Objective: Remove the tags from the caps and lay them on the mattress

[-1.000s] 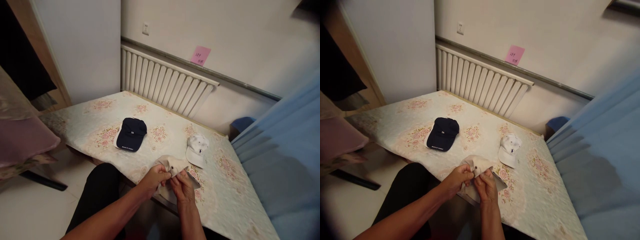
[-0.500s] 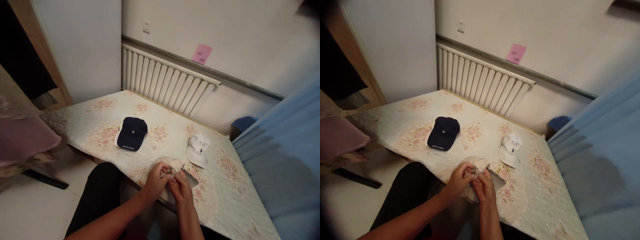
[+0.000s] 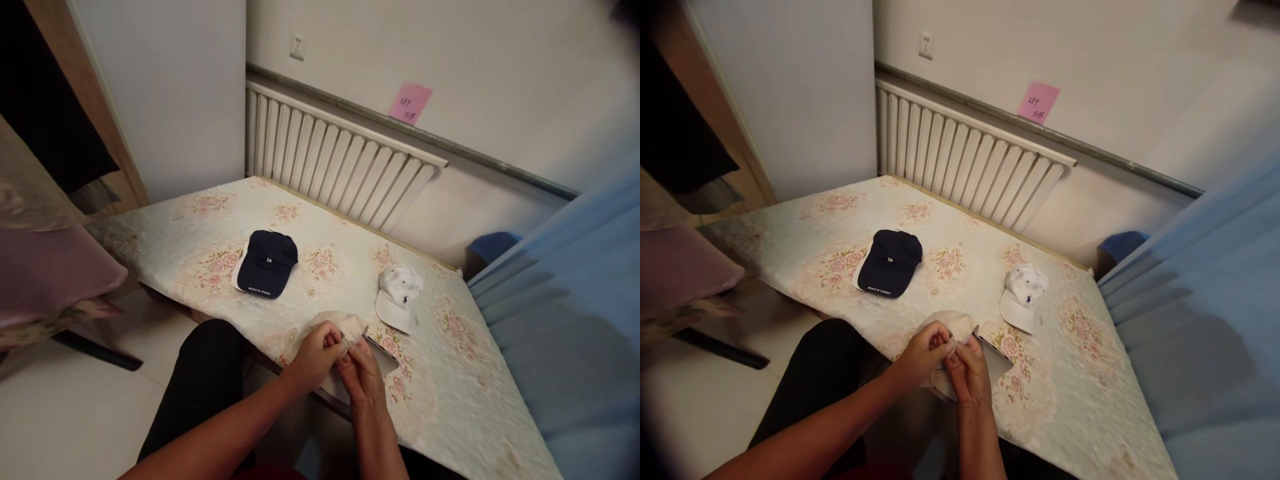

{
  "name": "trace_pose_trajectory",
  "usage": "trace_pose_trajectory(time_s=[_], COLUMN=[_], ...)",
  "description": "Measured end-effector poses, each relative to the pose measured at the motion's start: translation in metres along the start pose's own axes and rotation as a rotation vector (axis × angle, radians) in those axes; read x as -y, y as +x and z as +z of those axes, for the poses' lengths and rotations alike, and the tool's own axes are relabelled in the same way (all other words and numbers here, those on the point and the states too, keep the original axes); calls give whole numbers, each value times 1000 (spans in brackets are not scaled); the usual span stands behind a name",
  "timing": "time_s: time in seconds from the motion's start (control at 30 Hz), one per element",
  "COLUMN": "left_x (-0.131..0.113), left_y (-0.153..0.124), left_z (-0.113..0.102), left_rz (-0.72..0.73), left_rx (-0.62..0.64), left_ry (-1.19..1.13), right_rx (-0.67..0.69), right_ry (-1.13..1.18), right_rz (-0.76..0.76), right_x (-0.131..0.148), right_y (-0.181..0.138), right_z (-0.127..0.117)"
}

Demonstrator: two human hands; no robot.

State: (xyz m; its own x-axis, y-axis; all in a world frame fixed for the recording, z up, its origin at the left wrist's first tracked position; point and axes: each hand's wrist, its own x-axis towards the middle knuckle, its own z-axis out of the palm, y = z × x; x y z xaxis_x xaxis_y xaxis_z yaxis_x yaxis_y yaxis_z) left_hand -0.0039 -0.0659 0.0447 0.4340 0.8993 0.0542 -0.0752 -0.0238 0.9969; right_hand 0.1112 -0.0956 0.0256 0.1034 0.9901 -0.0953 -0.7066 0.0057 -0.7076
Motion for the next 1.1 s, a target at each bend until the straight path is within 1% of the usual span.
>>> trace_pose_trajectory(time_s=[0.1, 0.23, 0.37, 0.57, 0.77, 1.1], left_x=[-4, -12, -16, -12, -9, -5], left_y=[-1, -4, -4, -1, 2, 4], left_z=[-2, -5, -4, -3, -2, -2], left_rz=[-8, -76, -115, -176, -212, -275], left_rx=[28, 63, 25, -1, -51, -116], left_ry=[-101, -247, -322, -304, -257, -233], right_rx=[1, 3, 6, 59, 7, 18], right_ry=[0, 15, 31, 82, 80, 26], right_rz=[-13, -35, -47, -26, -11, -4], right_x=[-1, -1, -2, -5, -7, -9], right_y=[0, 1, 1, 1, 1, 0], right_z=[-1, -1, 0, 0, 1, 5])
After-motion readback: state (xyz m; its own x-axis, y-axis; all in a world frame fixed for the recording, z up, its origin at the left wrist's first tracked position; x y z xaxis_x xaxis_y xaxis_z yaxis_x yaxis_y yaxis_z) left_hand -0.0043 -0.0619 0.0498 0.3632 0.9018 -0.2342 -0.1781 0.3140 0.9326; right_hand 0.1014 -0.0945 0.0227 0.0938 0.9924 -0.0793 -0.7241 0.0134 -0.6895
